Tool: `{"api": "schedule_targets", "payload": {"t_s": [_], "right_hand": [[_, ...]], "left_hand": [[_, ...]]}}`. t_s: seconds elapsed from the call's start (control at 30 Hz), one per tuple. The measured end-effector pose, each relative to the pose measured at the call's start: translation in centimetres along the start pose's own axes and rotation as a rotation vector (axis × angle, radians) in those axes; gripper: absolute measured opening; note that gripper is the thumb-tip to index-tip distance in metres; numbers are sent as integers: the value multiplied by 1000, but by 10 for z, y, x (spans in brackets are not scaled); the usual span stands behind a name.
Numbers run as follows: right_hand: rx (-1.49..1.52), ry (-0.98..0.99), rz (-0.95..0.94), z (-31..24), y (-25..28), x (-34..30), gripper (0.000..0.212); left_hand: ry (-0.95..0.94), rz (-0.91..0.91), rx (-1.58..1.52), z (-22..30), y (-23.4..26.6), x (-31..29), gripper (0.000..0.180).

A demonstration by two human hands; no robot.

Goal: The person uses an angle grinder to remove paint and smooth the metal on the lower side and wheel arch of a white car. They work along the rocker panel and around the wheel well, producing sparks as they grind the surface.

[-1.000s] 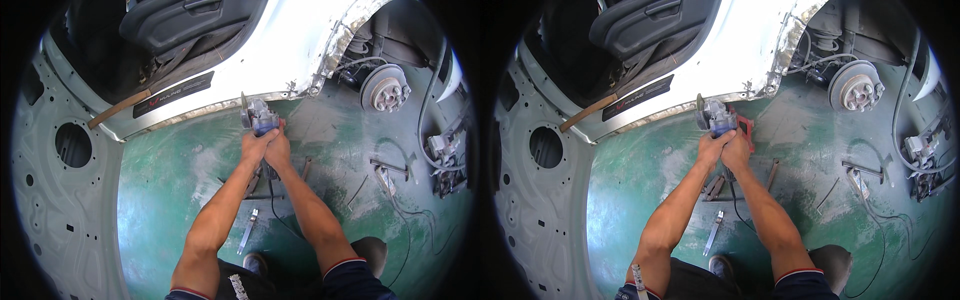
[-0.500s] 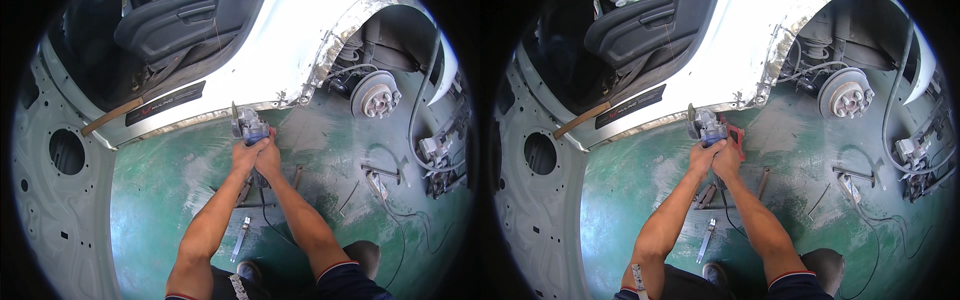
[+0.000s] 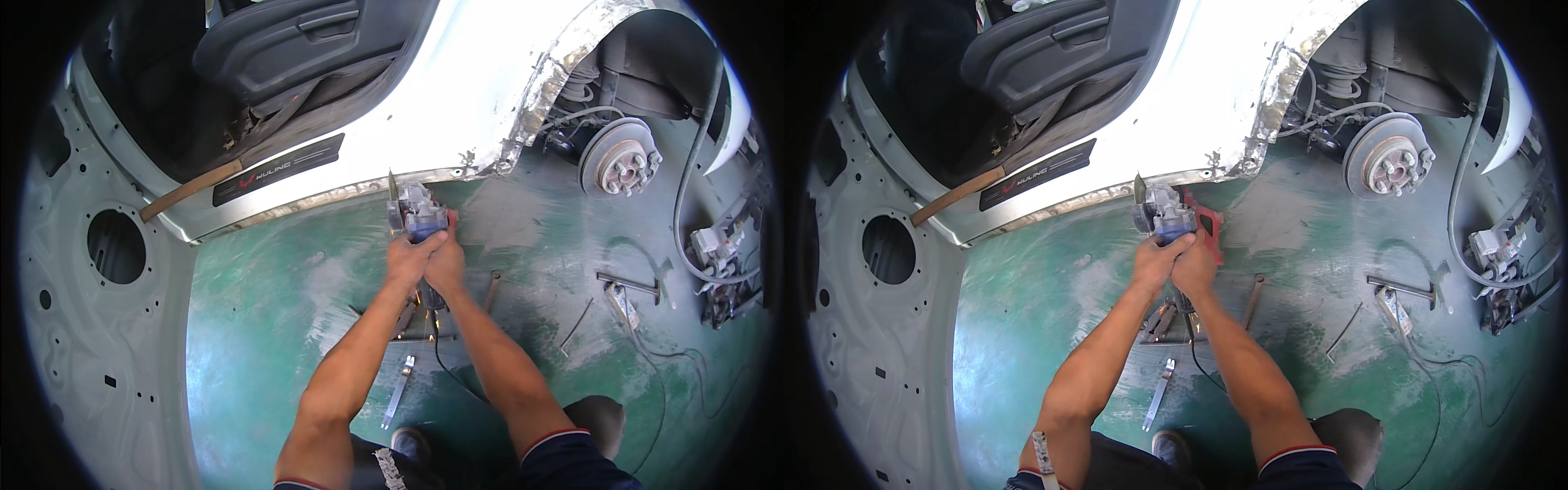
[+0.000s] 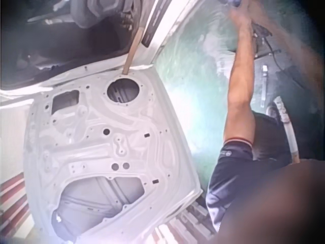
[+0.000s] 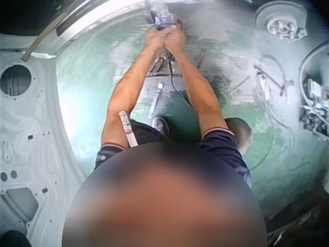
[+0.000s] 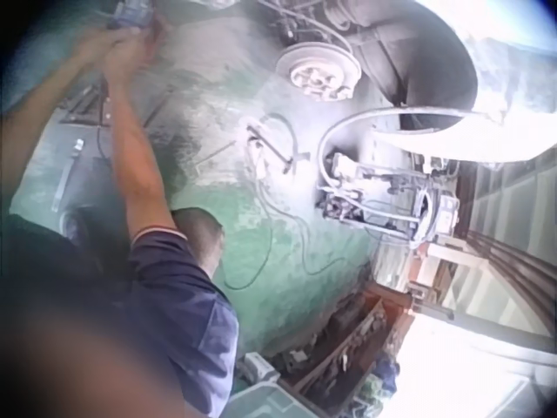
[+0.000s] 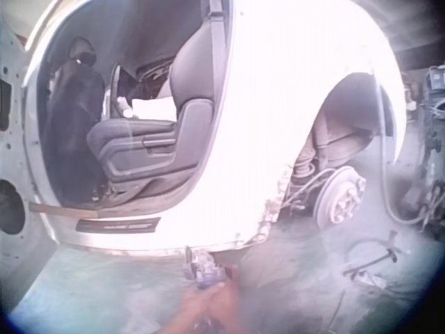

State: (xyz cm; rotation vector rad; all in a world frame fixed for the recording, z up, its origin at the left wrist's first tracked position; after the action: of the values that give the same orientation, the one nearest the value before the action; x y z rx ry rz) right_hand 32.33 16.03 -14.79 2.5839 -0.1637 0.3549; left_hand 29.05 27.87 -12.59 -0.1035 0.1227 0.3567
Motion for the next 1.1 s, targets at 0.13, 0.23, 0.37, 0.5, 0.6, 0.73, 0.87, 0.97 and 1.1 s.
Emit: {"api": "schedule_targets", "payload": {"t_s": [0.13, 0.23, 0.37, 0.5, 0.6, 0.73, 0.87, 0.97, 1.1], "right_hand": [[0, -36, -67, 6, -4, 0, 60], [-7, -53, -101, 9, -6, 0, 61], [-10, -66, -118, 12, -8, -1, 61], [25, -58, -111, 13, -9, -1, 58], [9, -82, -147, 17, -15, 0, 55], [23, -35, -134, 14, -15, 2, 55], [-9, -67, -137, 15, -14, 3, 57], [-55, -101, -157, 17, -14, 2, 58], [-44, -62, -120, 16, -14, 2, 58]], "left_hand": [[-11, -25, -70, -4, -3, 0, 50], [-24, -23, -55, -6, -2, 1, 49], [-11, -5, 8, -10, 0, 3, 48], [-39, -24, -40, -8, -3, 2, 50], [-33, -17, 1, -10, -2, 3, 51], [-46, -12, 25, -14, 0, 9, 51], [-51, -39, -1, -19, 0, 17, 50], [-9, -33, -13, -23, 0, 16, 49], [-4, -29, -68, -20, -3, 11, 50]]}}
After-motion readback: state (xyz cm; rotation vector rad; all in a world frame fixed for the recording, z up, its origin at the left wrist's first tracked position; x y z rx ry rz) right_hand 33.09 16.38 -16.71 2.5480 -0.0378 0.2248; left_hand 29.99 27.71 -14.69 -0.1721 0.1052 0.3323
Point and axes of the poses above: each hand's wrist, its own x-axis towards the middle knuckle, its own y-axis out of the back of the hand, z = x × y, the point moved 10 cm from there along x, towards the middle knuckle, and after that the axes turned 11 degrees about -x, right-handed, at the moved point
